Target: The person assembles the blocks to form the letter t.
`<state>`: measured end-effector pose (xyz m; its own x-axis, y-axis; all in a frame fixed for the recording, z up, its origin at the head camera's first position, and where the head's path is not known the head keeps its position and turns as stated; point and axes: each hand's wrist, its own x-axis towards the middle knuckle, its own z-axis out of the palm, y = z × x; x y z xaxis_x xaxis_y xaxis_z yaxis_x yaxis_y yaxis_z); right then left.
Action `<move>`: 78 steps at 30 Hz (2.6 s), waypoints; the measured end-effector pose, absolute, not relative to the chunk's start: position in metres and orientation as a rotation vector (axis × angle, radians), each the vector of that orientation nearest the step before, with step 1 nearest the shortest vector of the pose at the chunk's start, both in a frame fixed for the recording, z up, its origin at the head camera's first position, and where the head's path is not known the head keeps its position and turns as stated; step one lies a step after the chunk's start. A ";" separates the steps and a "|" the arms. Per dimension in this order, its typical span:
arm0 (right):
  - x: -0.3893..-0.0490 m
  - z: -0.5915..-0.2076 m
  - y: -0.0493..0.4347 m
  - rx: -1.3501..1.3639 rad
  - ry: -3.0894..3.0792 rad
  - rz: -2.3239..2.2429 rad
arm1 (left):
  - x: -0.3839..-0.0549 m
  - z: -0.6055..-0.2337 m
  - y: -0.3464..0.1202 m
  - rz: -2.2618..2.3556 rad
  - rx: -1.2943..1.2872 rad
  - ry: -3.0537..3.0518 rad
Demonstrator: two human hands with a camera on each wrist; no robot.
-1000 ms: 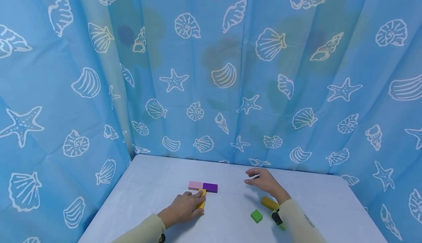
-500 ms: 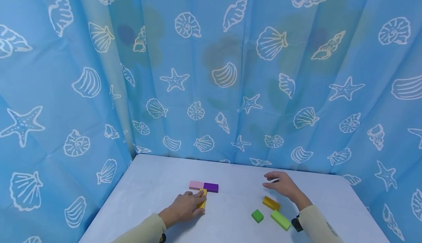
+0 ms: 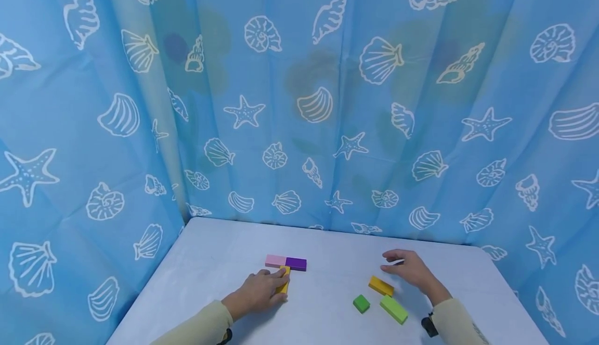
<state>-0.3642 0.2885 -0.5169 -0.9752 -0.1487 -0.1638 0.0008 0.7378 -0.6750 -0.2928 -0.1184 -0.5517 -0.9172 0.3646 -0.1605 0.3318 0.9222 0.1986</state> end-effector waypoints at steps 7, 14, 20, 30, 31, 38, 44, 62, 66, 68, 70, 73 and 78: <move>-0.360 -0.522 0.288 -0.101 2.698 -1.068 | -0.295 -0.555 -0.119 0.237 0.528 2.894; -0.356 -0.531 0.286 -0.048 2.670 -1.067 | -0.294 -0.553 -0.120 0.238 0.528 2.895; -0.352 -0.537 0.283 -0.054 2.651 -1.060 | -0.294 -0.552 -0.120 0.227 0.536 2.898; -0.352 -0.550 0.285 -0.017 2.605 -1.071 | -0.296 -0.558 -0.122 0.282 0.521 2.871; -0.352 -0.551 0.285 -0.014 2.603 -1.071 | -0.296 -0.558 -0.122 0.285 0.520 2.870; -0.354 -0.555 0.283 -0.028 2.676 -0.985 | -0.298 -0.558 -0.120 0.279 0.528 2.873; -0.354 -0.551 0.276 -0.060 2.715 -0.916 | -0.298 -0.557 -0.120 0.267 0.529 2.877; -0.363 -0.552 0.280 -0.017 2.701 -0.942 | -0.296 -0.559 -0.121 0.242 0.533 2.880; -0.363 -0.556 0.277 -0.003 2.660 -0.987 | -0.296 -0.558 -0.121 0.246 0.532 2.883; -0.364 -0.557 0.273 -0.001 2.664 -0.995 | -0.296 -0.558 -0.121 0.253 0.532 2.885; -0.364 -0.557 0.270 -0.010 2.679 -0.990 | -0.295 -0.557 -0.121 0.257 0.534 2.887; -0.365 -0.556 0.266 0.014 2.698 -0.987 | -0.294 -0.555 -0.122 0.262 0.556 2.896; -0.364 -0.553 0.264 0.058 2.690 -1.003 | -0.293 -0.553 -0.122 0.246 0.582 2.904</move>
